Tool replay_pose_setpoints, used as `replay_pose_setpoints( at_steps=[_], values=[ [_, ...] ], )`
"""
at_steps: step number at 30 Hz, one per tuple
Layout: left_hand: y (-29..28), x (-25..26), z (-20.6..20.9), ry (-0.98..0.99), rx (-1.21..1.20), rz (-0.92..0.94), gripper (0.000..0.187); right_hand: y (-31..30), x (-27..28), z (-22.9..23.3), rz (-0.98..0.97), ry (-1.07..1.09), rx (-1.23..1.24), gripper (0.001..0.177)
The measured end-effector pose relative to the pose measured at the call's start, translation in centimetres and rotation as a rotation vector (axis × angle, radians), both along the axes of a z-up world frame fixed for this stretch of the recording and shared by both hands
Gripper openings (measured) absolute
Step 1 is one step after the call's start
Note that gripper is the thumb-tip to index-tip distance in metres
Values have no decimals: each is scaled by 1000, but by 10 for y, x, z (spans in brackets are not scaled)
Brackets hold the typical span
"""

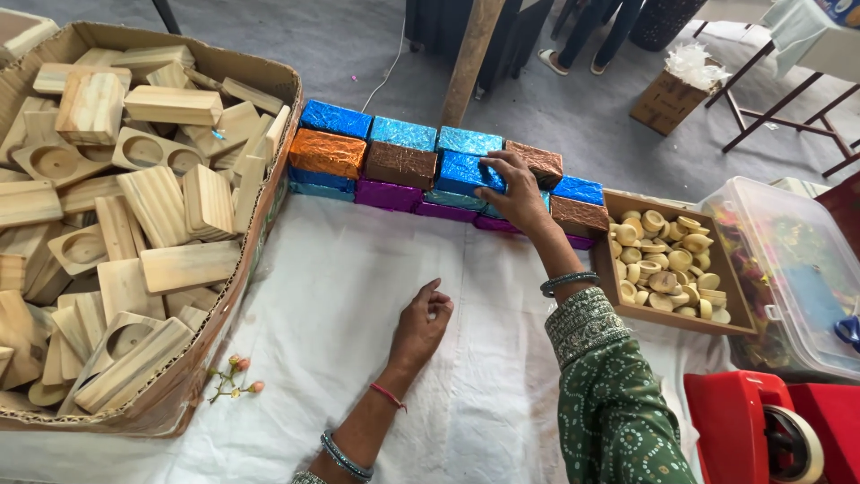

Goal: The person wraps a small rectangular object in blue foil, secures it with tape, and places it on a stack of similar wrapped items. Then, the person picks up a wooden box and wipes it thoroughly with a cloth.

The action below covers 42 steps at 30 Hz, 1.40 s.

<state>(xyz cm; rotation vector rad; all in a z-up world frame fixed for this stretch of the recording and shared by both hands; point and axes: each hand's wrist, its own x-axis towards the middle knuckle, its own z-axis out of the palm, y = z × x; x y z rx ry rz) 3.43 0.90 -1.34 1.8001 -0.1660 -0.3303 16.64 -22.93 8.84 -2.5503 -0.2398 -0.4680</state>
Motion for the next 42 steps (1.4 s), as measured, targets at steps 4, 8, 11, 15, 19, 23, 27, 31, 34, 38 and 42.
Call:
replay_pose_setpoints(
  at_steps=[4, 8, 11, 15, 19, 23, 27, 31, 34, 38, 42],
  values=[
    [0, 0, -2, -17, -25, -10, 50, 3, 2, -6, 9, -37, 7, 54],
    [-1, 0, -2, -21, -56, -7, 47, -1, 5, -18, -6, -47, 12, 47],
    [-1, -1, 2, -27, -60, -4, 44, -3, 4, -31, -1, -108, -38, 48],
    [-1, -1, 1, -48, -37, -1, 41, -1, -6, -32, 0, -225, -141, 58],
    [0, 1, -1, -59, -53, 5, 41, 3, -32, -25, -69, -277, -82, 66],
    [0, -2, 4, -47, -42, -26, 38, -13, -34, -42, -247, -203, 103, 58],
    [0, -3, 7, -29, 4, -25, 34, -13, -30, -44, -229, -199, 175, 41],
    [0, 0, 1, -42, 11, -24, 33, -3, -24, -46, -222, -217, 221, 34],
    [-1, 0, -1, -67, -30, -19, 32, -3, -22, -53, -238, -255, 232, 32],
    [-3, 1, -2, -109, 11, -14, 31, -4, -19, -62, -245, -275, 220, 30],
    [-5, 3, -5, -162, 52, -22, 30, 6, -34, -47, -243, -251, 202, 41]
  ],
)
